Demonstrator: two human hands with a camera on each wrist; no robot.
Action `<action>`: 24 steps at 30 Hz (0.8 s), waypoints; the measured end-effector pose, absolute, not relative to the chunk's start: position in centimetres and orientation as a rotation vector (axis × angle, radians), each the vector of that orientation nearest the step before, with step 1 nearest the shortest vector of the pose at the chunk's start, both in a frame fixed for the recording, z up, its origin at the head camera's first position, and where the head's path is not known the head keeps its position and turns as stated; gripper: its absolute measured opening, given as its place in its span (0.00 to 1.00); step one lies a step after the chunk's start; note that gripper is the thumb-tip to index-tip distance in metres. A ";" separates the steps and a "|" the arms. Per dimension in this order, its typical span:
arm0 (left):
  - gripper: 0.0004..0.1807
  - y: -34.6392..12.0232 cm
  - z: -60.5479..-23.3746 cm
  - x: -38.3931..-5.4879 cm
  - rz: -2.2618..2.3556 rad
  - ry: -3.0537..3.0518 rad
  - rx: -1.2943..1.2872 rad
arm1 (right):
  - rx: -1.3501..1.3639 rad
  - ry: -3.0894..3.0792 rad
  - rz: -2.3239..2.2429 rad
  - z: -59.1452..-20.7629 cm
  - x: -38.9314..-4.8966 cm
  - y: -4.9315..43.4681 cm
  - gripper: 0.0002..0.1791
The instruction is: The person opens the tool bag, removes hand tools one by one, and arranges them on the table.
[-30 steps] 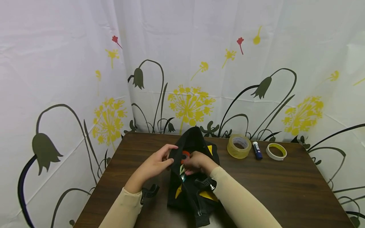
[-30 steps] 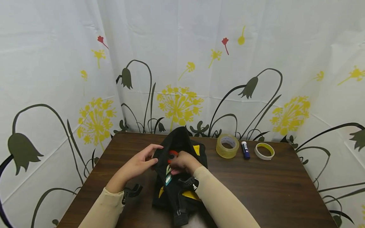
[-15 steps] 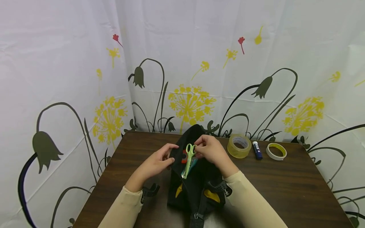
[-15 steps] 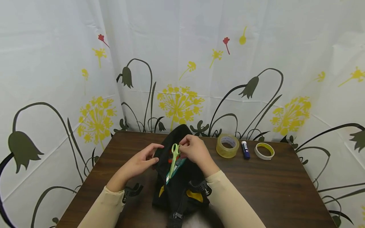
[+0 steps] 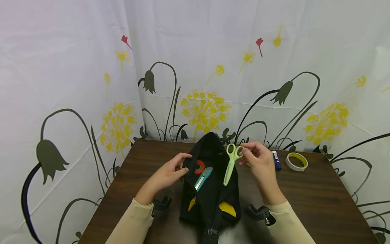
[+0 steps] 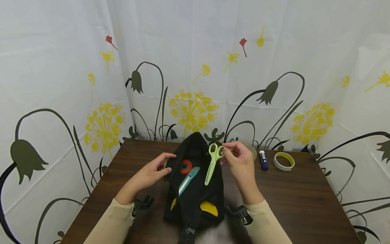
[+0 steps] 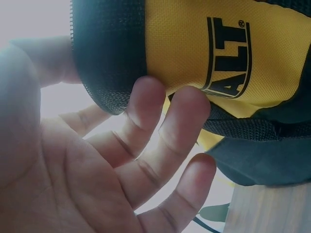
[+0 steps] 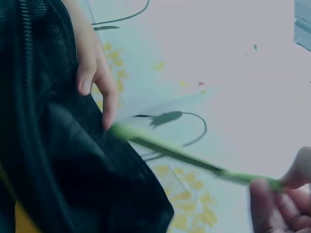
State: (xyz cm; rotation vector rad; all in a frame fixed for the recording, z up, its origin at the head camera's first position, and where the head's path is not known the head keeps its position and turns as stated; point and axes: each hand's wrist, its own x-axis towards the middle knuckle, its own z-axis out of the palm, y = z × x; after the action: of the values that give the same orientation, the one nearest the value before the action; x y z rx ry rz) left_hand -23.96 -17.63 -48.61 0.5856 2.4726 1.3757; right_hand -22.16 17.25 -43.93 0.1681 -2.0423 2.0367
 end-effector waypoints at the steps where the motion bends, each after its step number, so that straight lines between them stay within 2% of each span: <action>1: 0.27 -17.6 -48.5 -24.0 1.376 2.475 0.587 | 0.156 -1.992 2.041 -44.1 -21.8 17.8 0.09; 7: 0.27 -17.5 -48.3 -23.8 1.382 2.457 0.621 | 0.127 -1.846 2.044 -46.4 -20.3 21.5 0.11; 17: 0.27 -17.5 -48.2 -23.7 1.381 2.466 0.618 | -0.323 -2.156 1.908 -55.6 -21.0 27.4 0.11; 24: 0.27 -17.4 -48.3 -23.8 1.385 2.468 0.593 | -0.283 -2.286 2.003 -60.7 -22.1 29.0 0.12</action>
State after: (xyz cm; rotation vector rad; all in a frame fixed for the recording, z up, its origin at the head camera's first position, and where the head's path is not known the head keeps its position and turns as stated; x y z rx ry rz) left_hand -23.81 -17.35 -48.26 0.5926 2.4681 1.3853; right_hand -22.11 29.03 -60.74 -0.2831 -2.2861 2.0027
